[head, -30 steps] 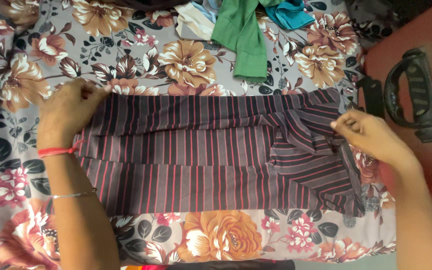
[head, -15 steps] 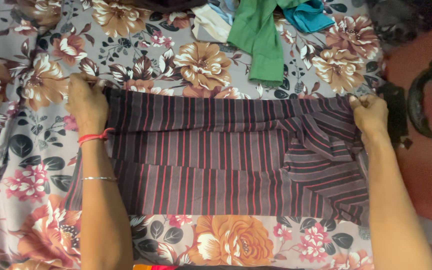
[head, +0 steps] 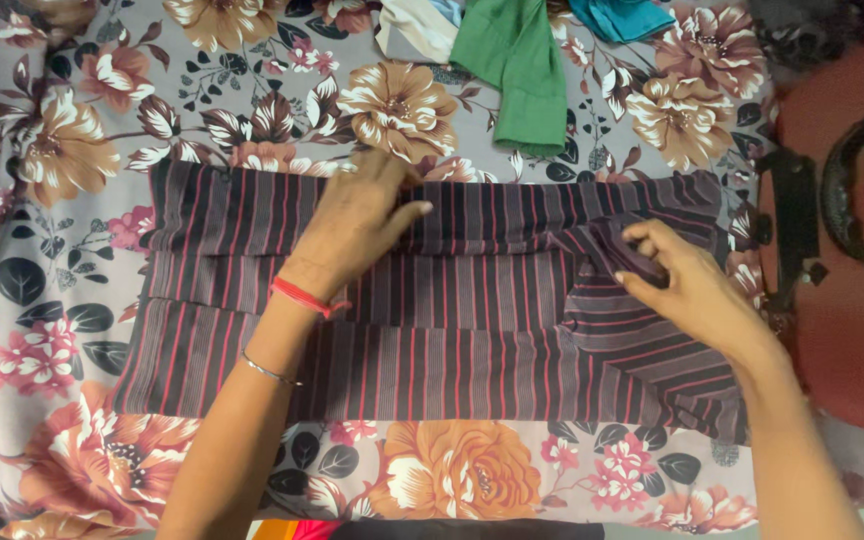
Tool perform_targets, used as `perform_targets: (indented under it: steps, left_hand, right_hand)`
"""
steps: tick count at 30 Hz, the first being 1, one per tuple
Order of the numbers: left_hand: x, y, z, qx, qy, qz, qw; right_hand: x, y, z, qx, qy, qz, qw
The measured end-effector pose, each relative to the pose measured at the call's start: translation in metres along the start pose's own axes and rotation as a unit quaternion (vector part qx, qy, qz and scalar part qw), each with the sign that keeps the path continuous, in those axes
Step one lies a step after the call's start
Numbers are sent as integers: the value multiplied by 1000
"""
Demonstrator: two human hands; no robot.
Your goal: The person smooths and folds a striped shirt and a pair of dark pants by hand on a bed, then places the folded shirt into an open red suitcase.
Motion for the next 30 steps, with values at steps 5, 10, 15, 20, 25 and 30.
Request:
perform_targets:
  steps: [5,10,15,20,25,30]
  left_hand:
    - [-14,-9,31,130,-95,-47,986]
    - [-27,-10,31,141,-84,8,986]
    - [-56,-11,39,85,-59,86,991]
    - [-54,-16,47,94,-79,98,988]
    - [-46,-19,53,122,-112,83,983]
    - [-24,-22,49,170,-126,32,977]
  right_hand:
    - [14,-44,22,223,-44,8,974]
    - [15,-42,11,120,-137,-40,983]
    - [63,-46,8,-65,-162,-251,952]
    - [34,-40,10,15,-98,-69,993]
    - [21,-50,32,184,-56,-51,980]
    - [-2,-44,44,233,-68,75,967]
Point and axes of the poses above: each hand's wrist, its own y-axis towards the middle knuckle, its own z-axis out of the palm, x = y × z, the point moved 10 cm from there along y, towards the middle knuckle, and after that the axes turned 8 degrees about -x, right-handed, at the moved point
